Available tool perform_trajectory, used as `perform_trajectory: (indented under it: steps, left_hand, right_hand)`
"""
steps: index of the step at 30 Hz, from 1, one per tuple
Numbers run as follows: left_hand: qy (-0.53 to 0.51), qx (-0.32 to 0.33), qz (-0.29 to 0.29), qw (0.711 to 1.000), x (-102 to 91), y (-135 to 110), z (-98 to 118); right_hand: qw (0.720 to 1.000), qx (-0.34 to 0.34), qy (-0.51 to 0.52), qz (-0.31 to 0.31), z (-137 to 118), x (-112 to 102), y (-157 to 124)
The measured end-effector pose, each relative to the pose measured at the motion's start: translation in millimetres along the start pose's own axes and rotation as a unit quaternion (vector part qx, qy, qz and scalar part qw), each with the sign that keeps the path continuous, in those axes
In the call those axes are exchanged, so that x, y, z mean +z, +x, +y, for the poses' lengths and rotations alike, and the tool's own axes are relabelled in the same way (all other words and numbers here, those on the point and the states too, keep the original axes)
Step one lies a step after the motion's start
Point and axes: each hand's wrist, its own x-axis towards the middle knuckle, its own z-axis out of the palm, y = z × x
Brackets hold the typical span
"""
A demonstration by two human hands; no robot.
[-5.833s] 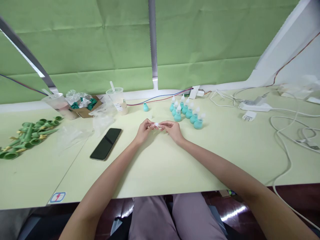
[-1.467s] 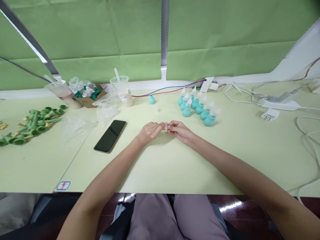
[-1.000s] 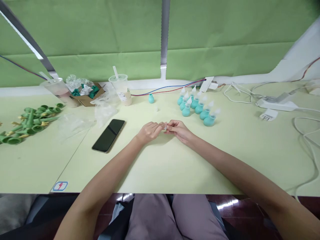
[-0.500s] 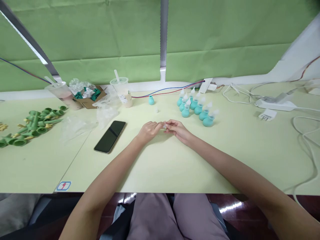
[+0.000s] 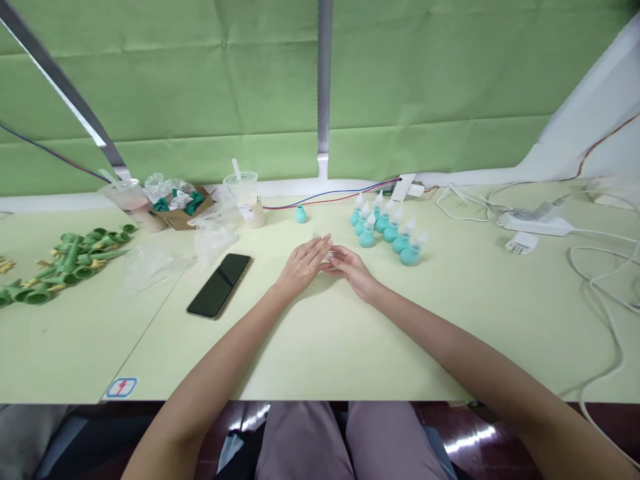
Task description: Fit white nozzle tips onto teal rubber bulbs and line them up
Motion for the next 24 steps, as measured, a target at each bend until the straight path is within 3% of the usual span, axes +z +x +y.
perform_trajectory:
  steps: [7,12,14,17,21,24]
  left_hand:
    - [-0.031,-0.151,-0.023,0.988,3.0,-6,-15]
    - [-0.034,-0.287,-0.028,0.957,12.1,-18,-30]
    - [-0.04,-0.327,-0.03,0.944,16.7,-23,-36]
    - [-0.063,-0.371,-0.027,0.926,20.3,-29,-42]
    - [-0.087,-0.402,-0.042,0.91,16.2,-28,-43]
    - [-0.095,-0.402,-0.031,0.91,10.2,-24,-40]
  right_hand:
    - [0.983,-0.061,-0.172,0.01,-2,-23,16]
    - [0.966,-0.083,-0.245,-0.018,-4,-38,19]
    - [0.944,-0.113,-0.308,-0.024,-5,-40,18]
    - [0.914,-0.128,-0.384,-0.027,-5,-40,17]
    - [0.929,-0.104,-0.355,-0.017,-3,-41,18]
    - [0.915,-0.103,-0.389,-0.032,-1,-42,20]
